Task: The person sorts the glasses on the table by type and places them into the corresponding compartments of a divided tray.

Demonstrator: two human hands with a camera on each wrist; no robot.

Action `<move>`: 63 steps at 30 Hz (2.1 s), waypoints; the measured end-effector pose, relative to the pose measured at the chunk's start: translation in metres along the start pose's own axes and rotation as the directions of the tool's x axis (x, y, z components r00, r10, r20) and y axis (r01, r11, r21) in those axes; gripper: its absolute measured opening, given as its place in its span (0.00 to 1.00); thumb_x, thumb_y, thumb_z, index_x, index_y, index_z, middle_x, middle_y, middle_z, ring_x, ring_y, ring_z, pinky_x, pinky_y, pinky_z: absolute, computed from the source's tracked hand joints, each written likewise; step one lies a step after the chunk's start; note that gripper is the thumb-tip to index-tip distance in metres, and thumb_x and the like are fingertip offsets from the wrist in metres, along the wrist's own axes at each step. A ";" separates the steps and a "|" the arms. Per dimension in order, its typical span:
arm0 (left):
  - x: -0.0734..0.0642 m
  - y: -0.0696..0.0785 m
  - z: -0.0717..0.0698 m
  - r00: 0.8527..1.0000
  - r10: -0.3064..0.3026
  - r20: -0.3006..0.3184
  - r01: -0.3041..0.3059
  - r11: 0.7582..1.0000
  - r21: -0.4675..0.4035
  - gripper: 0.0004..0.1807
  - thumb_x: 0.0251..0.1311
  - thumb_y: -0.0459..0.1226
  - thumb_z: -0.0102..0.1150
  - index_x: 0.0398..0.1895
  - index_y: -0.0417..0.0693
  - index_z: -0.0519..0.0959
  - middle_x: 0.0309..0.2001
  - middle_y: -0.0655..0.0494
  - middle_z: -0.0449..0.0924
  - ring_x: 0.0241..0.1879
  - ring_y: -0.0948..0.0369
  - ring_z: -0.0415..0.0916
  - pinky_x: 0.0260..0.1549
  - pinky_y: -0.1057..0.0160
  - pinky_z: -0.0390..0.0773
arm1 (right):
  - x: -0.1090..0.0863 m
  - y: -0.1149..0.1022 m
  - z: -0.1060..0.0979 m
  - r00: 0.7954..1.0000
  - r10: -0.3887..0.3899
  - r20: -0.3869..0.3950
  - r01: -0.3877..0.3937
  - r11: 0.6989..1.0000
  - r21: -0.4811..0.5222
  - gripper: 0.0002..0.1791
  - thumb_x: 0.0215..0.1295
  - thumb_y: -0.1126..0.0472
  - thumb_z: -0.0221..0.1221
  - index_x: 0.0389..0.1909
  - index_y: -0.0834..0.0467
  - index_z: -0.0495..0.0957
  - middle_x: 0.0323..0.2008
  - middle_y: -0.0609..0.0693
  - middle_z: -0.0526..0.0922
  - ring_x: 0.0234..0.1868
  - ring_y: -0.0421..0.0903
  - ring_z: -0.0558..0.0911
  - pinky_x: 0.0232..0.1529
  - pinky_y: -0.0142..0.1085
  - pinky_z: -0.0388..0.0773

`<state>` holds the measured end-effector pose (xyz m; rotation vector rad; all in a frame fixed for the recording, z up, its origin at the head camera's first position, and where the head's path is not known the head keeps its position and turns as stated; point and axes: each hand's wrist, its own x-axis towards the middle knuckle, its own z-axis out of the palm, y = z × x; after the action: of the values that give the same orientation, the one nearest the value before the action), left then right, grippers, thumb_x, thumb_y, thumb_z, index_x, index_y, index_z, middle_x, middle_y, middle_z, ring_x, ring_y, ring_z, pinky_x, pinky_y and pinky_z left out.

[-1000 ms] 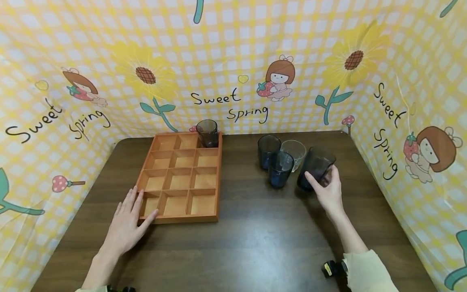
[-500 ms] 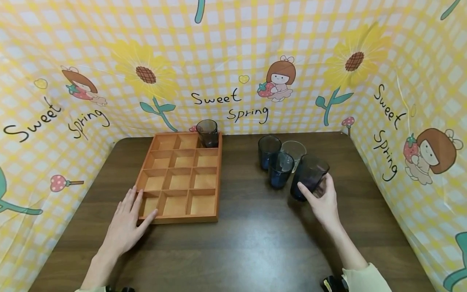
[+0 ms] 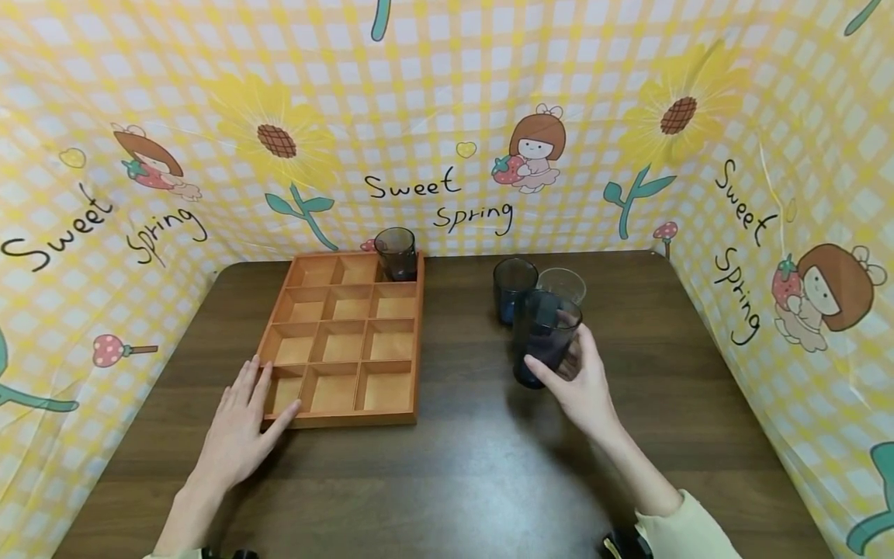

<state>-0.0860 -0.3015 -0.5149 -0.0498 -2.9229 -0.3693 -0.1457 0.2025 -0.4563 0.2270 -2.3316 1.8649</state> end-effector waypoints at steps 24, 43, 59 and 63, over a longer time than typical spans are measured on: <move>-0.001 0.001 -0.003 1.000 -0.007 0.014 0.007 1.000 -0.019 0.50 0.63 0.64 0.50 0.79 0.47 0.47 0.80 0.46 0.38 0.79 0.46 0.40 0.67 0.32 0.52 | 0.100 -0.004 0.148 0.977 0.061 0.204 -0.085 0.990 0.113 0.40 0.56 0.52 0.70 0.67 0.47 0.59 0.54 0.56 0.80 0.53 0.51 0.83 0.47 0.40 0.83; -0.001 0.002 -0.006 1.000 -0.014 0.022 0.015 0.999 -0.028 0.50 0.63 0.65 0.49 0.78 0.46 0.48 0.80 0.46 0.38 0.78 0.44 0.41 0.65 0.29 0.53 | 0.148 -0.002 0.204 0.992 0.066 0.110 -0.076 0.993 0.091 0.44 0.49 0.50 0.74 0.63 0.45 0.58 0.51 0.56 0.82 0.53 0.50 0.83 0.48 0.42 0.82; -0.002 0.004 -0.008 0.999 -0.032 0.042 0.033 0.999 -0.023 0.51 0.63 0.66 0.47 0.78 0.46 0.47 0.80 0.46 0.38 0.79 0.45 0.39 0.66 0.29 0.51 | 0.152 0.005 0.219 0.994 0.009 0.108 -0.008 1.000 -0.009 0.48 0.46 0.53 0.76 0.64 0.48 0.57 0.56 0.59 0.78 0.57 0.53 0.81 0.55 0.46 0.80; -0.002 0.003 -0.008 0.999 -0.031 0.041 0.032 0.999 -0.017 0.51 0.63 0.66 0.47 0.78 0.45 0.47 0.80 0.46 0.38 0.79 0.45 0.39 0.66 0.29 0.51 | 0.149 0.009 0.222 0.993 0.015 0.117 -0.009 0.998 -0.056 0.47 0.46 0.52 0.76 0.64 0.49 0.57 0.58 0.57 0.76 0.60 0.53 0.79 0.56 0.47 0.79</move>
<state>-0.0825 -0.3006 -0.5070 -0.0142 -2.9636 -0.4043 -0.2982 -0.0162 -0.4822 0.3247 -2.4621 1.8371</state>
